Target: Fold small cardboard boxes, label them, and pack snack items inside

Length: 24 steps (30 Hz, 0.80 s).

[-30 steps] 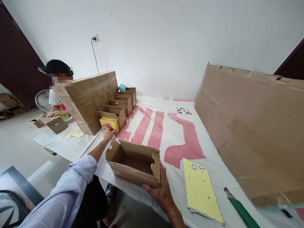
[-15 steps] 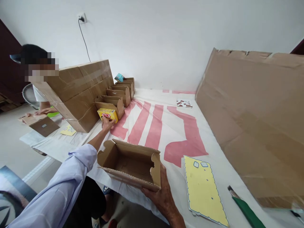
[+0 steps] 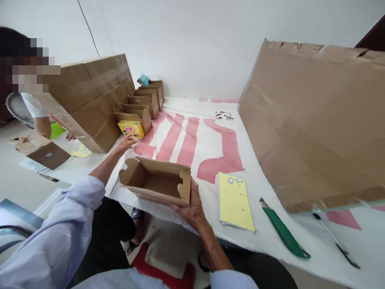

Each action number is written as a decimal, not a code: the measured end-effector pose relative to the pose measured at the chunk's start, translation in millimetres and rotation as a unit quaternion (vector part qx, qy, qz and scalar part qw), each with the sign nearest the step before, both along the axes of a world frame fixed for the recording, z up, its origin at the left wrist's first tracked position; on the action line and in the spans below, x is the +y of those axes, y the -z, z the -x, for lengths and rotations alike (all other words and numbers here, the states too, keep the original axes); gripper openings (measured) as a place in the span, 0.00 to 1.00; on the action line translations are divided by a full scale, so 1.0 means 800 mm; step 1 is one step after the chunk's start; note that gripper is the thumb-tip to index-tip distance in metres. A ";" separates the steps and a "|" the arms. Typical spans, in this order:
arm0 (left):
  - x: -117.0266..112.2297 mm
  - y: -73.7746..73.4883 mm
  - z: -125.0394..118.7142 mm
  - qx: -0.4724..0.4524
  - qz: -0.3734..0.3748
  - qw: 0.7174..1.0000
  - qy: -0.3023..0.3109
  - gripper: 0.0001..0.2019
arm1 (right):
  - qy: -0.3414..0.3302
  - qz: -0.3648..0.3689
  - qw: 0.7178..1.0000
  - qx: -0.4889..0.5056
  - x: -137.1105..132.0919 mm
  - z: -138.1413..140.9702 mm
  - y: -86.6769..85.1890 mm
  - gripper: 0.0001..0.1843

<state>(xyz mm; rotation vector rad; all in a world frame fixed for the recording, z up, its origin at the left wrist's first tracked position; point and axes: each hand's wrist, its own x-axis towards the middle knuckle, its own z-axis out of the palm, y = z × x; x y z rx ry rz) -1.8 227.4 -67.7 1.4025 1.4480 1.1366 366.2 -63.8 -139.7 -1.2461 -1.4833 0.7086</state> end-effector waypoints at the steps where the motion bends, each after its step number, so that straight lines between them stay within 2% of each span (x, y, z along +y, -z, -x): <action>1: -0.029 -0.005 0.005 -0.006 0.008 1.000 0.023 0.35 | -0.002 -0.013 1.000 -0.007 -0.001 0.001 -0.001 0.67; 5: -0.163 -0.013 0.025 -0.040 0.005 0.985 0.168 0.36 | -0.024 -0.062 0.996 -0.051 -0.005 0.003 -0.006 0.69; 8: -0.245 -0.008 0.031 0.014 0.019 0.979 0.202 0.28 | -0.027 -0.077 0.993 -0.085 -0.008 0.004 -0.009 0.70; 10: -0.279 -0.001 0.029 0.055 0.037 0.975 0.211 0.25 | -0.024 -0.088 0.991 -0.099 -0.009 0.006 -0.010 0.69; 13: -0.302 0.012 0.023 0.093 0.067 0.970 0.213 0.25 | -0.017 -0.092 0.990 -0.110 -0.010 0.009 -0.009 0.67; 16: -0.305 0.017 0.014 0.116 0.066 0.971 0.201 0.23 | -0.002 -0.094 0.989 -0.116 -0.009 0.011 -0.006 0.66; 24: -0.290 -0.010 -0.014 0.105 0.012 0.971 0.214 0.27 | -0.017 -0.121 0.986 -0.114 -0.004 0.004 0.003 0.67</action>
